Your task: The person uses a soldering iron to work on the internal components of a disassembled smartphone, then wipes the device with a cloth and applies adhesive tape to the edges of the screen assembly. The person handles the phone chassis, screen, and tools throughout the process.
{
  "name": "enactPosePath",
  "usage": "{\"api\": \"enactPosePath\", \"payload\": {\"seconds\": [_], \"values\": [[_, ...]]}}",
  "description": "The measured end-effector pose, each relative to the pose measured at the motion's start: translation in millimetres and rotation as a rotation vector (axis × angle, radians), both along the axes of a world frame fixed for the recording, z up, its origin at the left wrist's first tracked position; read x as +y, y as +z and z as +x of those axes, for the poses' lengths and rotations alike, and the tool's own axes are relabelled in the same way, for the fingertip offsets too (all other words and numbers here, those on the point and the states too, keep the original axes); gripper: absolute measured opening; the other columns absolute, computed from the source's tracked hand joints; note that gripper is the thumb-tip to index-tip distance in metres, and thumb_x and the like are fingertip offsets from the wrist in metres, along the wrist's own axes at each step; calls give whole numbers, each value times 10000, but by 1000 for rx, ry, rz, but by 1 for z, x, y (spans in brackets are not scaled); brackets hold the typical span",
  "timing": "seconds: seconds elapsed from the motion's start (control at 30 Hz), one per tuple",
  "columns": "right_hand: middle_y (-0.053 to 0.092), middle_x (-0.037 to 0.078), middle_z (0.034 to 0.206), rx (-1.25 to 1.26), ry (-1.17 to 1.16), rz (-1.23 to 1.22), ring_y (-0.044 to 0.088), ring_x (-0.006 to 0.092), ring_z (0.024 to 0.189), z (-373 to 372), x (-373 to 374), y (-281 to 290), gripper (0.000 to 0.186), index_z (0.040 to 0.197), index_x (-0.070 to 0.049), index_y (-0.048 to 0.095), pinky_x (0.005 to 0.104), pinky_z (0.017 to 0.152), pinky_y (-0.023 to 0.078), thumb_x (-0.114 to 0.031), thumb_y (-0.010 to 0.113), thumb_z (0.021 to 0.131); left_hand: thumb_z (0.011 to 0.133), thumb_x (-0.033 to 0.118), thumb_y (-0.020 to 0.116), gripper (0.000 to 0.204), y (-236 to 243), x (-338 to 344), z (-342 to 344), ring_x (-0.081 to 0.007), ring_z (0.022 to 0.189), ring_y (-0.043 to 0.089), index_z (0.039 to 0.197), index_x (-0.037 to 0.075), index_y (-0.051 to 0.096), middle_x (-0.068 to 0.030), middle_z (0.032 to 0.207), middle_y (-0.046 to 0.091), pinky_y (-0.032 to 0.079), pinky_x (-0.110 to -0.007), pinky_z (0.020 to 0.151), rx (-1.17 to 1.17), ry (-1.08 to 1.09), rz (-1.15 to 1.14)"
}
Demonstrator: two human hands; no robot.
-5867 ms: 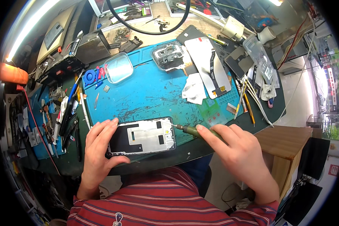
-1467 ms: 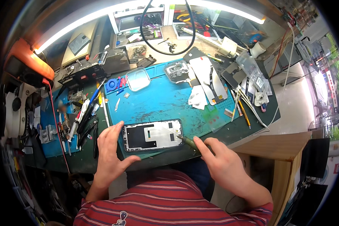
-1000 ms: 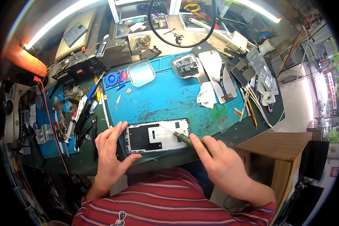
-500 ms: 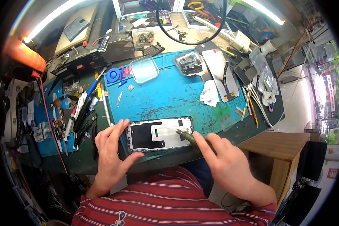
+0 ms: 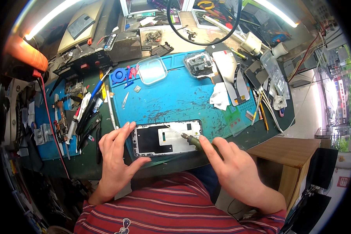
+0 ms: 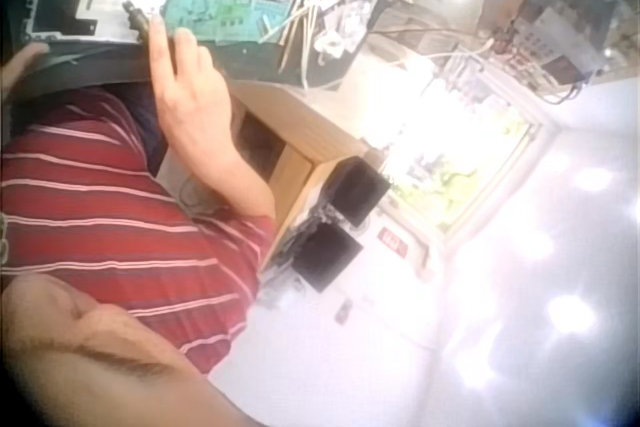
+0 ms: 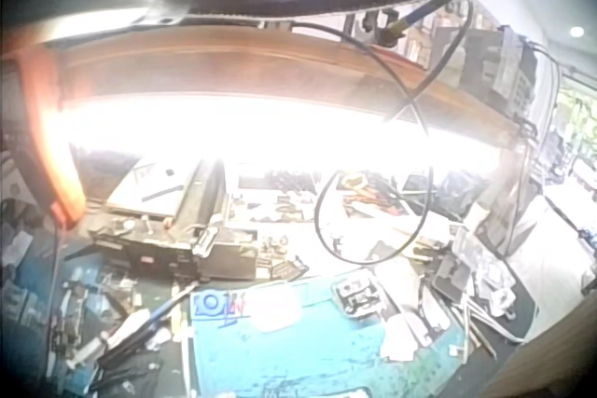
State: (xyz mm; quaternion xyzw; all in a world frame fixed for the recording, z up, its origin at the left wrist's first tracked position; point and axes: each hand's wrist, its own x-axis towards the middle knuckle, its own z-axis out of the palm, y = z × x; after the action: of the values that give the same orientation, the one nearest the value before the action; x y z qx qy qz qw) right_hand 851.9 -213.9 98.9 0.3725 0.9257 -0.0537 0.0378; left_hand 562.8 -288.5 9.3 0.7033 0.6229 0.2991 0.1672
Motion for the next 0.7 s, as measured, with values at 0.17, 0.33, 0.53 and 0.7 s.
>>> {"api": "enactPosePath", "payload": {"seconds": [0.17,0.33,0.53,0.7], "values": [[580,87,1114,8,-10,-12,604,229,861,0,3,1,689,1465,-45,588,333,692,525,10,655,781,711,277,928,1011,0,1,0,-292,1311,529,1539,-8,423,-100,1485,622,307,-459,1129,-2,-1,-1],[595,88,1113,38,-23,-9,621,236,872,5,5,-2,700,1452,-68,609,343,698,529,34,657,761,703,274,932,1020,-1,0,0,-289,1307,528,1541,-5,423,-95,1484,624,311,-455,1126,-9,-3,21],[622,119,1128,16,-36,-58,657,293,927,3,11,1,633,1404,-70,640,396,752,552,1,779,790,702,272,930,1016,-1,0,0,-285,1299,527,1539,-6,426,-92,1481,627,313,-448,1123,-20,-5,15],[633,104,1107,25,30,20,659,274,898,11,25,-4,591,1375,-84,668,384,741,550,-13,774,799,707,275,927,1009,1,0,0,-283,1302,526,1536,-9,429,-86,1483,627,315,-448,1123,-10,1,3]]}}
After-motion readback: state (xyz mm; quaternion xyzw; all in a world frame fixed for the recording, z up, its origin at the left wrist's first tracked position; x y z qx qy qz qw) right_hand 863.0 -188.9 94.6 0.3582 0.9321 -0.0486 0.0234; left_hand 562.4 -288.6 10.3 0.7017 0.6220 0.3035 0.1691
